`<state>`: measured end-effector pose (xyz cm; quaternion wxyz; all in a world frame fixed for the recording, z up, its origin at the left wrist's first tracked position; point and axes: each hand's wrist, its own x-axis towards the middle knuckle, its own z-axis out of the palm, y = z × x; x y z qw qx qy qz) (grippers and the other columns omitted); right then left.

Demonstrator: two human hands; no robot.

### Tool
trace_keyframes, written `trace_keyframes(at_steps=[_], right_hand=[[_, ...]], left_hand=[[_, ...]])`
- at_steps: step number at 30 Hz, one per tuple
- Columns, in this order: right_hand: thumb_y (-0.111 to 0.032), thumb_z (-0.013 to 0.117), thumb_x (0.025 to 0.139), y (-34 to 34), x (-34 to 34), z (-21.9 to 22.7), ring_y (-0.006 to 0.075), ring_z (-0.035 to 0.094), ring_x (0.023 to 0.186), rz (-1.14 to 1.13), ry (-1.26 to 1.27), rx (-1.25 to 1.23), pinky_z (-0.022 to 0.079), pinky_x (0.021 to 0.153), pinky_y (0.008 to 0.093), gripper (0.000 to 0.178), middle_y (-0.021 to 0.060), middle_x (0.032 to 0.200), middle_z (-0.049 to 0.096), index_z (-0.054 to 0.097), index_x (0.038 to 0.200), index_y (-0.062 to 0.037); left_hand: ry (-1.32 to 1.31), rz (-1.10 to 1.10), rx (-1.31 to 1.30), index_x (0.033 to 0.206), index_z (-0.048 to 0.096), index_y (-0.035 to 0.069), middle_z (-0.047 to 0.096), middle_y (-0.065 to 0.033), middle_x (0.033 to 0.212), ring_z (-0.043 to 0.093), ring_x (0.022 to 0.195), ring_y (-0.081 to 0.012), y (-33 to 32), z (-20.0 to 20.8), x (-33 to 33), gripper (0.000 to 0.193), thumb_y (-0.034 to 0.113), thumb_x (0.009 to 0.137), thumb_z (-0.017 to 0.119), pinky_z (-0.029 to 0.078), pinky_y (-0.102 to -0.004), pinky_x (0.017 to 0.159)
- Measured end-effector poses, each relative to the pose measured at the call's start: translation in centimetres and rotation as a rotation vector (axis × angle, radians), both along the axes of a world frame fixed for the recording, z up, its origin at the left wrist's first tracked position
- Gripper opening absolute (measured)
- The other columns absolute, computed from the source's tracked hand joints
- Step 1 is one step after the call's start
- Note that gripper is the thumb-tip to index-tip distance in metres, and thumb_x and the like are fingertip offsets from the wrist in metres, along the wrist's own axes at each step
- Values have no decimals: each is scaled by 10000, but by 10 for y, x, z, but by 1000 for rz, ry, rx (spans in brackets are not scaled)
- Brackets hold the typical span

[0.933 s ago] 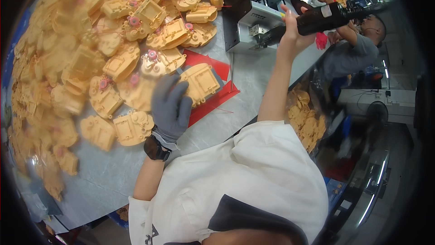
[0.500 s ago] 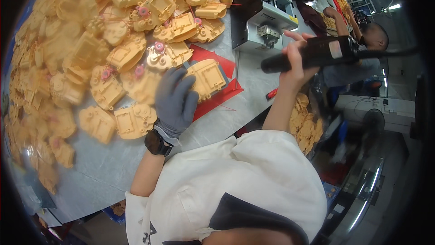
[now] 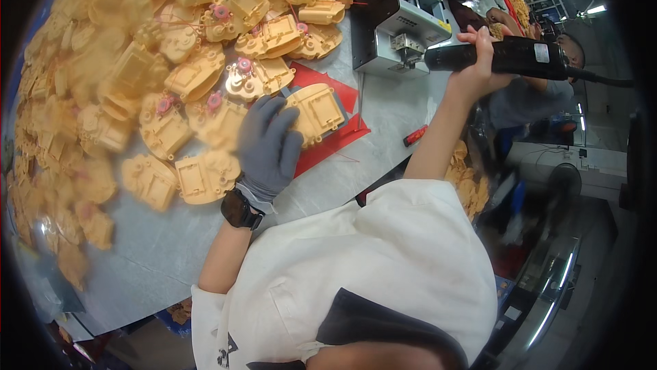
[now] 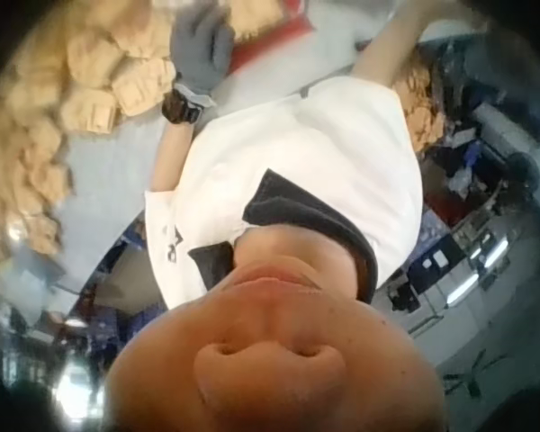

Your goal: The person assembles plastic toy parts by picking them up from a pile, driving screws into each component using an electric screwdriver, and setting them down.

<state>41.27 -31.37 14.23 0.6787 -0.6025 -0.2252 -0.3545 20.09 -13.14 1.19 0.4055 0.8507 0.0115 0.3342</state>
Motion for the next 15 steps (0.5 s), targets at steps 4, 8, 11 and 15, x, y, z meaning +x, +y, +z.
trace_keyframes(at_steps=[4,8,11,15], right_hand=[[42,617,744,-7,14,2,173,575,503,56,9,77,504,584,305,379,102,634,573,458,1086,69],[40,619,725,9,27,-20,149,559,492,134,87,-43,471,542,245,355,80,635,570,464,1043,69],[54,576,750,5,30,-19,181,554,512,139,122,-167,493,548,313,299,102,655,549,473,1032,55],[41,600,724,-8,22,-19,165,550,501,318,183,-86,475,533,281,323,86,622,556,457,1014,58]], left_hand=[[20,-20,-9,1075,576,25,544,-175,1150,494,1104,-373,-2,3,3,262,126,843,507,397,-441,947],[28,16,16,1075,578,28,544,-172,1153,490,1111,-371,-1,1,4,259,126,848,504,393,-441,957],[23,9,-4,1075,579,28,544,-174,1153,491,1109,-372,1,1,4,258,129,849,504,395,-441,955],[8,14,23,1074,578,26,546,-175,1150,494,1104,-373,-3,0,3,257,130,852,501,397,-441,951]])
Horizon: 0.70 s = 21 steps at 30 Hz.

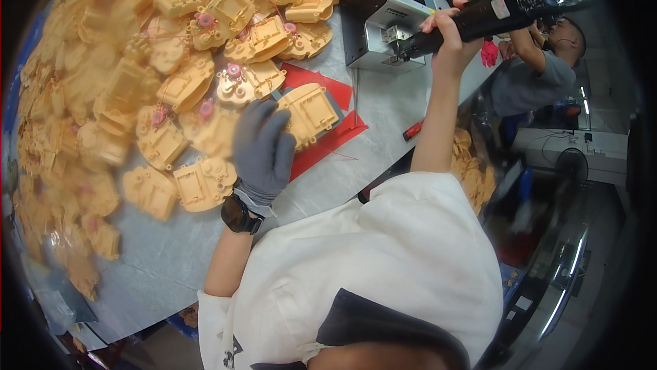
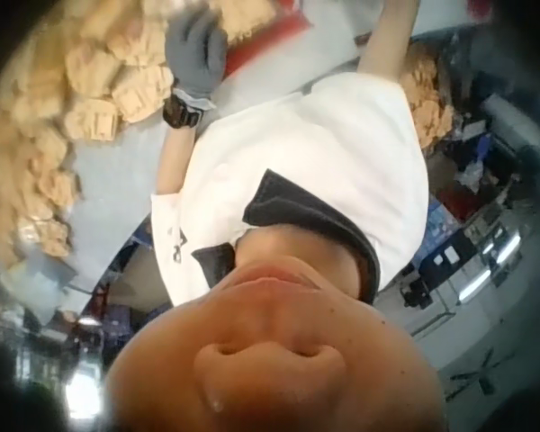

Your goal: The person assembles plastic toy parts by picking them up from a pile, driving screws into each component using an electric screwdriver, and setting them down.

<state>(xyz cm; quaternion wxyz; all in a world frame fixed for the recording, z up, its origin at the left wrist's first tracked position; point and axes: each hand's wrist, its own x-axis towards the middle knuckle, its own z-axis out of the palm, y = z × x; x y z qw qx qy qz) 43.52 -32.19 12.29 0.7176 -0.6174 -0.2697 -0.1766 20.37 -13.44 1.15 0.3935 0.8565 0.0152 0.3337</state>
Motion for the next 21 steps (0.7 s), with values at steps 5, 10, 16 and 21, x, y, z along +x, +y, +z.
trace_keyframes(at_steps=[5,10,16,21], right_hand=[[-7,585,714,4,-52,-7,175,531,497,164,254,27,480,528,316,382,89,625,520,443,1064,49],[-2,524,716,41,-144,-3,188,503,519,528,217,42,466,565,355,573,78,648,466,311,1248,4],[6,507,722,51,-142,4,195,505,524,392,71,-88,471,562,358,566,93,664,478,300,1248,19],[13,506,730,53,-135,4,189,504,528,275,102,-127,472,572,354,534,95,647,472,312,1227,22]], left_hand=[[-7,-11,-6,1079,573,19,554,-175,1128,507,1087,-368,3,-1,-1,250,116,859,504,403,-436,943],[-59,-13,-57,1105,544,4,547,-174,1109,502,1058,-369,3,1,0,291,63,820,523,405,-433,914],[-119,12,-97,1109,549,6,552,-166,1107,510,1053,-359,2,-5,2,300,55,814,532,418,-426,910],[-88,15,-112,1095,556,13,555,-158,1100,513,1050,-354,2,-3,-1,298,53,800,552,424,-422,903]])
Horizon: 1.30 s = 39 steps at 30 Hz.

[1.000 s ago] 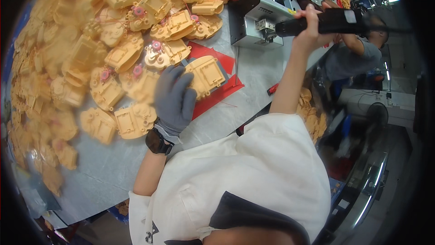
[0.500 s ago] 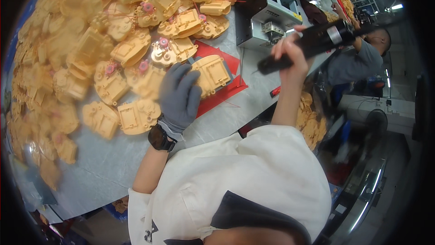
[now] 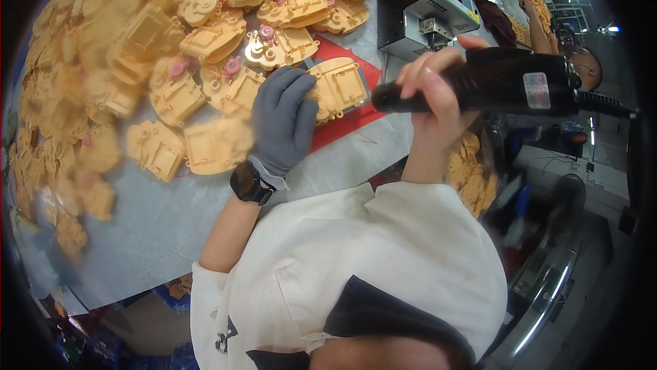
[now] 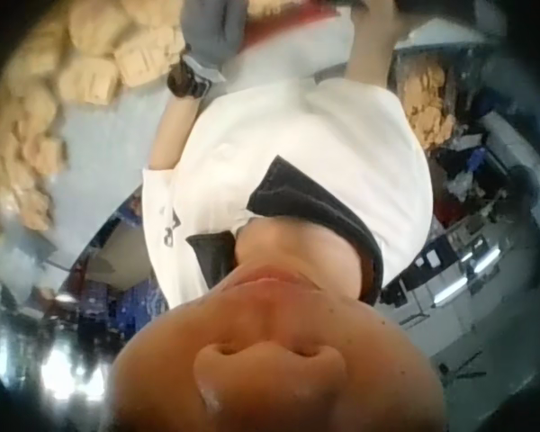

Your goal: The person assembles plastic toy parts by picking them up from a pile, driving screws into each component using an electric screwdriver, and setting them down.

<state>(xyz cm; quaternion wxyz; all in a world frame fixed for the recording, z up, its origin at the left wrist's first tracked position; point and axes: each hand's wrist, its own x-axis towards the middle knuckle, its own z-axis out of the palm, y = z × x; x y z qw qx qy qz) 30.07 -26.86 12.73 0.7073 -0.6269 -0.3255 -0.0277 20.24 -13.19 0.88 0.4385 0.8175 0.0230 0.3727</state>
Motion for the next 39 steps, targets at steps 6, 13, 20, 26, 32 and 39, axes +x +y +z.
trace_keyframes(at_steps=[6,13,20,26,32,39], right_hand=[[5,519,728,4,6,-9,186,506,533,57,37,-35,470,578,349,530,95,647,475,317,1217,18],[-11,529,732,1,-1,-8,187,500,530,0,16,-85,467,575,342,526,97,645,474,326,1217,7],[-22,519,734,7,-2,-11,190,491,508,-23,-13,2,463,553,343,525,97,636,474,332,1225,-15],[-25,504,729,10,-6,-12,192,482,498,-32,-14,-27,457,547,349,520,98,630,466,333,1220,-14],[-37,489,729,8,-6,-8,190,467,493,-37,-20,64,455,556,350,516,97,626,455,329,1219,-18],[-26,488,719,8,-8,-12,189,462,490,-52,-35,-29,454,546,360,516,92,627,452,329,1209,-27]], left_hand=[[11,3,10,1123,546,11,549,-171,1120,526,1048,-347,0,-1,0,316,66,811,555,429,-412,905],[15,7,16,1168,521,1,545,-186,1142,528,1067,-347,1,0,0,355,59,818,545,429,-408,920],[37,-1,12,1173,519,4,543,-189,1147,529,1066,-350,2,0,1,365,57,814,548,428,-413,922],[47,-1,17,1177,518,8,543,-188,1148,528,1067,-355,2,-3,1,369,64,813,550,428,-418,922],[49,-23,22,1177,504,43,526,-148,1145,497,1074,-349,2,-2,2,501,213,738,677,422,-437,908],[116,49,136,1208,471,82,489,-129,1176,481,1088,-348,-5,-1,7,821,451,552,799,420,-445,902]])
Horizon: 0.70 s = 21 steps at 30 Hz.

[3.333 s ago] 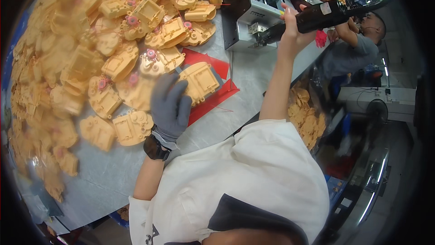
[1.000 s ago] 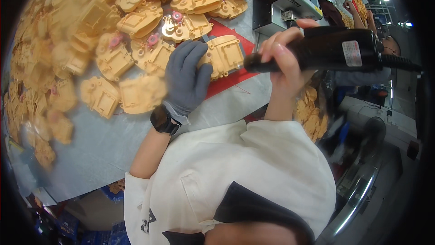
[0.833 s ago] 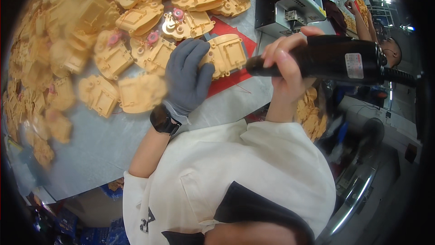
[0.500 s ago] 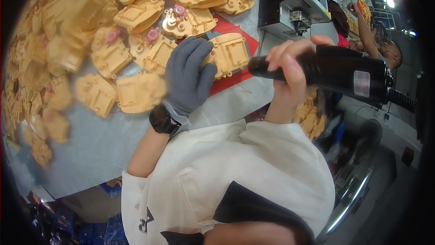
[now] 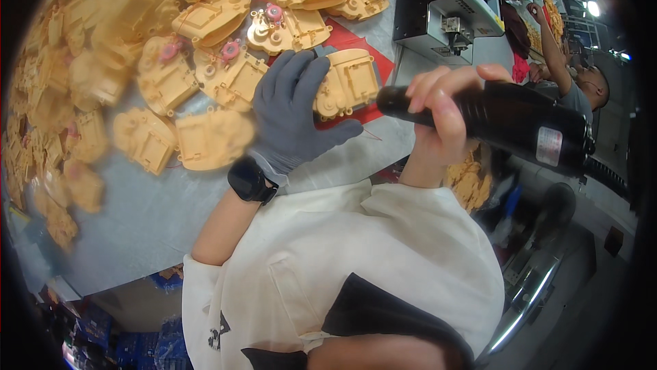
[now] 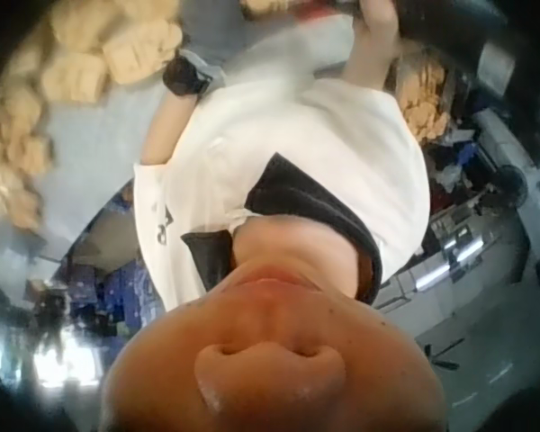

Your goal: The person assembles plastic toy parts by picking them up from a pile, driving screws into each component using an electric screwdriver, and setting them down.

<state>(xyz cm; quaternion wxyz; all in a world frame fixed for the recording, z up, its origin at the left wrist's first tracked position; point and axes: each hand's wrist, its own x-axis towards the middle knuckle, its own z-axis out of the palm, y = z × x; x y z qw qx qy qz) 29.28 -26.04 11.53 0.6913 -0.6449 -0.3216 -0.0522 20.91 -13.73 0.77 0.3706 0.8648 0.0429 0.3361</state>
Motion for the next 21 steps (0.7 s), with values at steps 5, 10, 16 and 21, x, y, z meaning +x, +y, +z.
trace_keyframes(at_steps=[5,10,16,21], right_hand=[[1,543,756,-7,1,1,168,513,563,166,61,66,483,604,351,488,61,689,518,325,1186,-67],[2,549,742,8,-9,4,171,503,535,220,141,285,482,582,354,487,64,660,507,330,1171,-72],[13,560,732,14,-14,1,177,503,524,232,179,236,479,550,334,465,75,632,500,337,1130,-71],[-8,513,735,8,-15,3,186,493,527,257,148,199,462,565,352,477,76,646,476,327,1172,-57]], left_hand=[[15,19,16,1210,469,85,485,-122,1182,471,1096,-347,1,1,-3,857,468,523,809,416,-444,906],[-42,8,-21,1204,476,86,486,-119,1172,473,1095,-341,-1,-2,0,845,421,510,824,414,-444,899],[-69,-6,-29,1205,475,73,486,-129,1166,479,1085,-342,1,-6,1,782,311,543,815,409,-437,896],[-23,-40,-41,1226,467,75,480,-131,1178,470,1099,-339,0,-1,-2,762,250,561,794,398,-433,905]])
